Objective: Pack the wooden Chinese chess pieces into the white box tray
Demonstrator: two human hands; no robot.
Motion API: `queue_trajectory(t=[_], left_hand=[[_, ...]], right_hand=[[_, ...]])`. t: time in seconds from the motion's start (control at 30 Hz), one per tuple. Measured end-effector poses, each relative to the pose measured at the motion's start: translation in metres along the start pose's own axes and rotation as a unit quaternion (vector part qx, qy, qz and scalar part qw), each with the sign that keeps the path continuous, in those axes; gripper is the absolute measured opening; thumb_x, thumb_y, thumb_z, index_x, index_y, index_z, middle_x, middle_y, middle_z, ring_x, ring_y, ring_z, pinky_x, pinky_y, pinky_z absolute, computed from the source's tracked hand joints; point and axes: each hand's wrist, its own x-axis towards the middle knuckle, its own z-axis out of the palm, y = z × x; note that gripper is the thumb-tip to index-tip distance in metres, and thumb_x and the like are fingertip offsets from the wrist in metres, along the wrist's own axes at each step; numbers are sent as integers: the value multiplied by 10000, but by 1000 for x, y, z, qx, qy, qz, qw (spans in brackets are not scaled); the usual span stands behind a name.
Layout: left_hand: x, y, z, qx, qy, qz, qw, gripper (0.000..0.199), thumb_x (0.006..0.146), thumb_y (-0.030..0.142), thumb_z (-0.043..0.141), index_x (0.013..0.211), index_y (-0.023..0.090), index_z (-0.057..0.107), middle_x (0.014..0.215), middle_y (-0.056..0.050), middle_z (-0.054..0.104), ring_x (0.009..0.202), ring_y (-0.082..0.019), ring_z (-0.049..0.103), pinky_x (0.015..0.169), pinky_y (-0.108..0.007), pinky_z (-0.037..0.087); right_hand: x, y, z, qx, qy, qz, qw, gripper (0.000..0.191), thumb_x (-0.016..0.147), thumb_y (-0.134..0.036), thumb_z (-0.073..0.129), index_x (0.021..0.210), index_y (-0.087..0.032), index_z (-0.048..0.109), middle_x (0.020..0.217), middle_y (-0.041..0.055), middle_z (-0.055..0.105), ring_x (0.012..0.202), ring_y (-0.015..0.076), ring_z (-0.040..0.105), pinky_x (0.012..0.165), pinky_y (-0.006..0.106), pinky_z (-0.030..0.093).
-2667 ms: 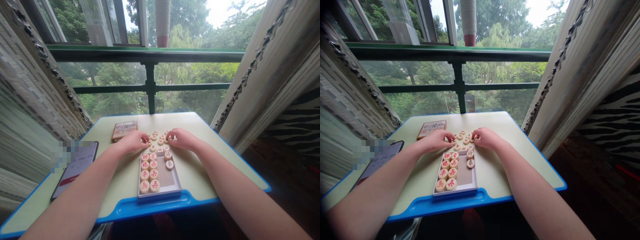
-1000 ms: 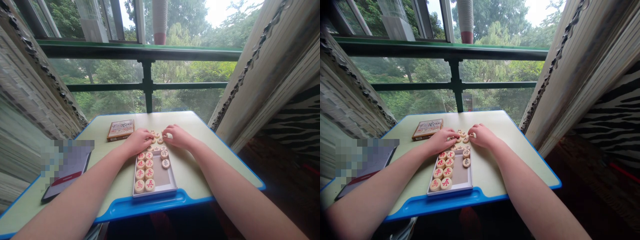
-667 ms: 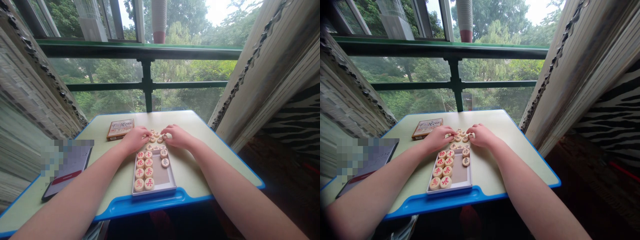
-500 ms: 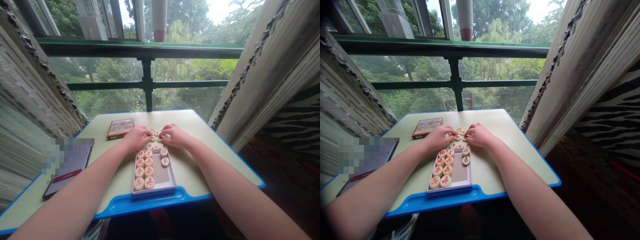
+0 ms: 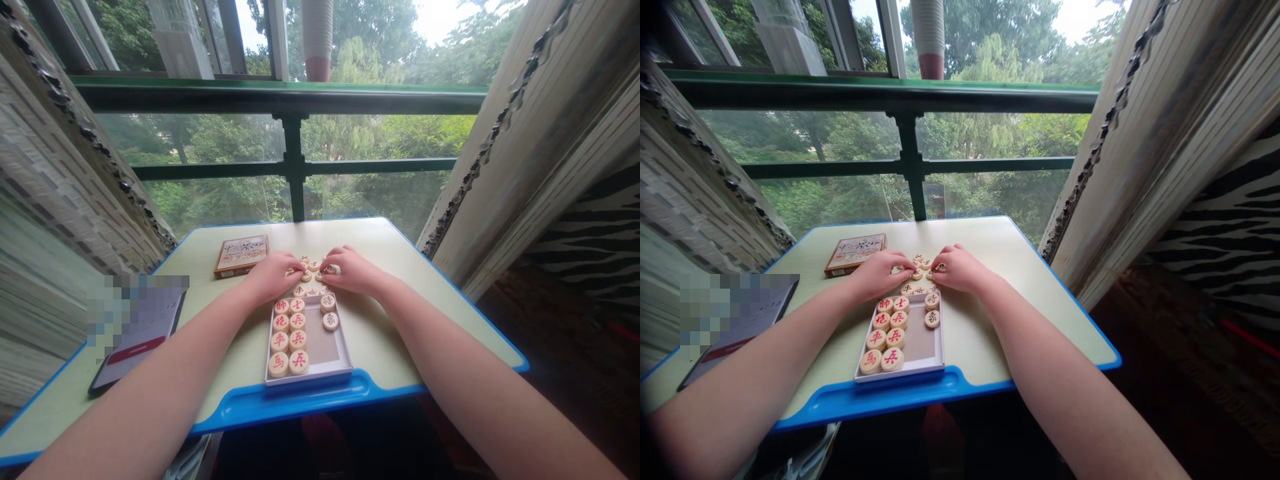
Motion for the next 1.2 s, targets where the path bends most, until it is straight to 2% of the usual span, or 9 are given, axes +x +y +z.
queue_trajectory(t=[0.2, 0.63, 0.87, 1.03, 1.2], left_hand=[[-1, 4, 0, -3, -8, -24, 1000, 276, 790, 345, 500, 845, 193, 724, 888, -54, 662, 781, -180, 607, 782, -299, 469], [0, -1, 1, 4, -11, -17, 1000, 233, 788, 271, 506, 872, 198, 711, 907, -49, 653, 812, -181, 601, 816, -311, 462], [1, 4, -3, -8, 45, -14, 999, 254, 779, 264, 521, 935, 168, 696, 911, -57, 657, 793, -175, 590, 775, -302, 467], [0, 8, -2, -23, 32, 0, 999, 277, 751, 352, 587, 935, 179, 701, 899, -51, 672, 786, -174, 601, 766, -295, 465], [0, 12, 1, -49, 33, 15, 998, 261, 765, 359, 585, 926, 193, 707, 891, -49, 672, 791, -175, 609, 747, -288, 462]], right_hand=[[0, -1, 0, 0, 8, -1, 1000, 181, 742, -296, 640, 854, -169, 703, 926, 94, 637, 886, 189, 542, 882, 328, 353], [0, -1, 0, 11, 3, 22, 1000, 201, 727, -341, 652, 845, -189, 710, 941, 90, 616, 883, 200, 511, 822, 319, 395], [1, -3, -3, 41, 26, 23, 999, 154, 723, -261, 656, 846, -181, 705, 965, 88, 612, 902, 199, 522, 855, 330, 402], [1, -3, -5, 61, 41, 4, 997, 159, 741, -278, 655, 855, -175, 699, 937, 87, 626, 914, 205, 541, 845, 343, 413], [-1, -10, -11, 111, 37, 23, 993, 168, 732, -267, 659, 871, -178, 685, 930, 70, 637, 912, 188, 552, 812, 316, 429]])
